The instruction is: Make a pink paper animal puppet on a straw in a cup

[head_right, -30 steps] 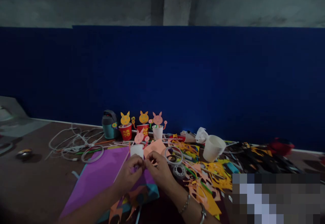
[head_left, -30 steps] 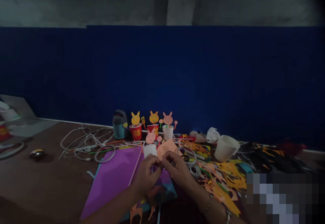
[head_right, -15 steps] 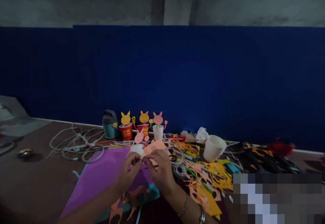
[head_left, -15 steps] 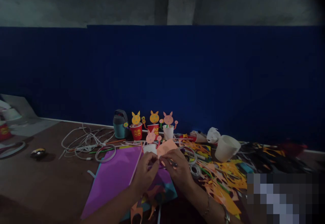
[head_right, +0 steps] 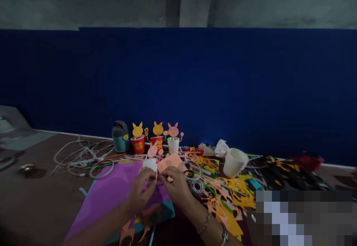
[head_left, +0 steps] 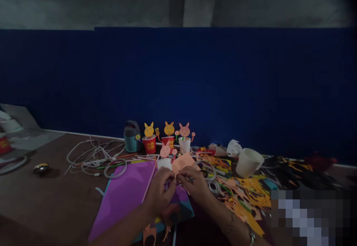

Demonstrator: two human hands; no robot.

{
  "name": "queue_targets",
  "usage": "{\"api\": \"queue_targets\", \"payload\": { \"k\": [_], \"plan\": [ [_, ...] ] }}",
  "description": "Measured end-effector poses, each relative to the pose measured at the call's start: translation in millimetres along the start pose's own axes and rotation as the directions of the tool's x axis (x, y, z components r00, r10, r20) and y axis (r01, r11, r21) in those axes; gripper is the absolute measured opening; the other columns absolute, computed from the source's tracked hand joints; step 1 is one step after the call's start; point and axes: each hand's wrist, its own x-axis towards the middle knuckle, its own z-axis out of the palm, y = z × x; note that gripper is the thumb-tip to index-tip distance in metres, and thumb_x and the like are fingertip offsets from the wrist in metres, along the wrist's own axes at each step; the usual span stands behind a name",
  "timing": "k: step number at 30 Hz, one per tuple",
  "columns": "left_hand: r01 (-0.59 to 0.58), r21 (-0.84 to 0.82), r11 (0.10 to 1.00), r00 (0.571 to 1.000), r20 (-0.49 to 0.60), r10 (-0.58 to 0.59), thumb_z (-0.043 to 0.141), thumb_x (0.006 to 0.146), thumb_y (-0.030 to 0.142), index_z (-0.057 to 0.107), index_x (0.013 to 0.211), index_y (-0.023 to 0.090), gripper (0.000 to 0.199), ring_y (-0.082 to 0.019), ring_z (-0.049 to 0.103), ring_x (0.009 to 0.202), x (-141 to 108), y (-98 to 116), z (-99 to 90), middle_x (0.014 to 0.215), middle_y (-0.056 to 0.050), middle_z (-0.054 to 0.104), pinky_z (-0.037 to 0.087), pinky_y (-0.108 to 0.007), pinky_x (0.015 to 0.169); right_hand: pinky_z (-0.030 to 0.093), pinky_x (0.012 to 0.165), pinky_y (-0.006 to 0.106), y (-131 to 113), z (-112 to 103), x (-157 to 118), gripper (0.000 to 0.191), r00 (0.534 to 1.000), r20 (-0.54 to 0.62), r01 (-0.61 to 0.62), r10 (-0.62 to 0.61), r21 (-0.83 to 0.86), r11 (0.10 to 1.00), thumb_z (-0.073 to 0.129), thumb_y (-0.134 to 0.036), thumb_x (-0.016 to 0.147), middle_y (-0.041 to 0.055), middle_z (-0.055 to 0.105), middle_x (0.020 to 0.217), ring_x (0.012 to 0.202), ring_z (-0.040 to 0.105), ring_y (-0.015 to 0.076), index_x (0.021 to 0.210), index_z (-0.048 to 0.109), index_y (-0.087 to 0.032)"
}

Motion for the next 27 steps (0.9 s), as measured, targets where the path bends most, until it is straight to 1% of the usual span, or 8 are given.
{"api": "queue_targets", "payload": {
  "k": [5, 8, 12, 14, 17, 22, 27],
  "plan": [
    [-0.021, -0.008, 1.0, 1.0, 0.011, 0.021, 0.046, 0.084, 0.017, 0.054, 0.074, 0.019, 0.013, -0.018, 0.05, 0.074, 0.1, 2.1, -0.8, 0.074, -0.002, 0.054, 0.039, -0.031, 0.067, 0.043, 0.063, 0.024, -4.2, -3.6, 2.8, 0.019, 0.998, 0.036, -0.055, 0.055, 0.0, 0.998, 0.058, -0.019, 0.083, 0.0009, 0.061, 0.067, 0.067, 0.058, 0.0145, 0.064, 0.064, -0.017],
    [-0.026, -0.013, 1.0, 1.0, 0.017, 0.026, 0.047, 0.084, 0.016, 0.054, 0.075, 0.019, 0.012, -0.018, 0.051, 0.075, 0.3, 4.0, -1.3, 0.075, -0.003, 0.055, 0.04, -0.031, 0.069, 0.043, 0.061, 0.023, -7.8, -6.2, 4.2, 0.02, 0.998, 0.042, -0.042, 0.042, -0.007, 0.999, 0.058, -0.021, 0.083, -0.0002, 0.06, 0.065, 0.064, 0.056, 0.0135, 0.064, 0.064, -0.018],
    [-0.026, 0.001, 1.0, 0.999, 0.025, 0.026, 0.047, 0.082, 0.014, 0.053, 0.074, 0.019, 0.011, -0.019, 0.051, 0.076, -0.2, 3.7, -1.5, 0.075, -0.003, 0.055, 0.039, -0.031, 0.069, 0.044, 0.062, 0.024, -9.3, -7.9, 4.9, 0.019, 0.998, 0.056, -0.022, 0.022, -0.006, 1.0, 0.059, -0.019, 0.083, 0.0009, 0.063, 0.066, 0.067, 0.058, 0.0145, 0.065, 0.067, -0.018],
    [-0.027, 0.016, 1.0, 0.999, 0.037, 0.026, 0.046, 0.083, 0.015, 0.053, 0.074, 0.019, 0.011, -0.019, 0.051, 0.076, -0.6, 2.8, -1.4, 0.076, -0.003, 0.055, 0.039, -0.032, 0.069, 0.044, 0.063, 0.025, -9.3, -8.6, 4.9, 0.018, 0.998, 0.06, 0.007, -0.004, -0.036, 0.999, 0.059, -0.017, 0.082, 0.0015, 0.063, 0.067, 0.068, 0.059, 0.0153, 0.066, 0.067, -0.019],
    [-0.032, 0.031, 0.999, 0.999, 0.039, 0.031, 0.047, 0.082, 0.014, 0.052, 0.074, 0.019, 0.011, -0.018, 0.05, 0.075, -1.0, 2.5, -0.9, 0.075, -0.003, 0.054, 0.038, -0.032, 0.069, 0.044, 0.066, 0.028, -9.7, -10.2, 4.6, 0.017, 0.994, 0.083, 0.079, -0.069, -0.126, 0.989, 0.057, -0.013, 0.081, 0.0021, 0.065, 0.069, 0.07, 0.059, 0.0162, 0.069, 0.067, -0.019],
    [-0.007, 0.05, 0.999, 0.999, 0.038, 0.005, 0.049, 0.079, 0.013, 0.051, 0.07, 0.019, 0.01, -0.019, 0.051, 0.074, -1.1, 6.3, -0.8, 0.073, -0.002, 0.054, 0.038, -0.031, 0.068, 0.041, 0.07, 0.03, -12.3, -11.9, 2.4, 0.015, 0.977, 0.137, 0.194, -0.161, -0.277, 0.941, 0.055, -0.009, 0.079, 0.0031, 0.065, 0.074, 0.075, 0.057, 0.0181, 0.074, 0.065, -0.02],
    [-0.002, 0.032, 0.999, 0.999, 0.05, 0.001, 0.048, 0.079, 0.012, 0.052, 0.072, 0.018, 0.011, -0.019, 0.052, 0.075, -1.5, 8.0, -1.2, 0.075, -0.003, 0.055, 0.039, -0.032, 0.07, 0.04, 0.071, 0.031, -12.0, -8.4, -0.3, 0.012, 0.976, 0.088, 0.215, -0.197, -0.357, 0.909, 0.054, -0.008, 0.075, 0.0037, 0.061, 0.074, 0.077, 0.055, 0.0193, 0.072, 0.059, -0.019]
  ]
}}
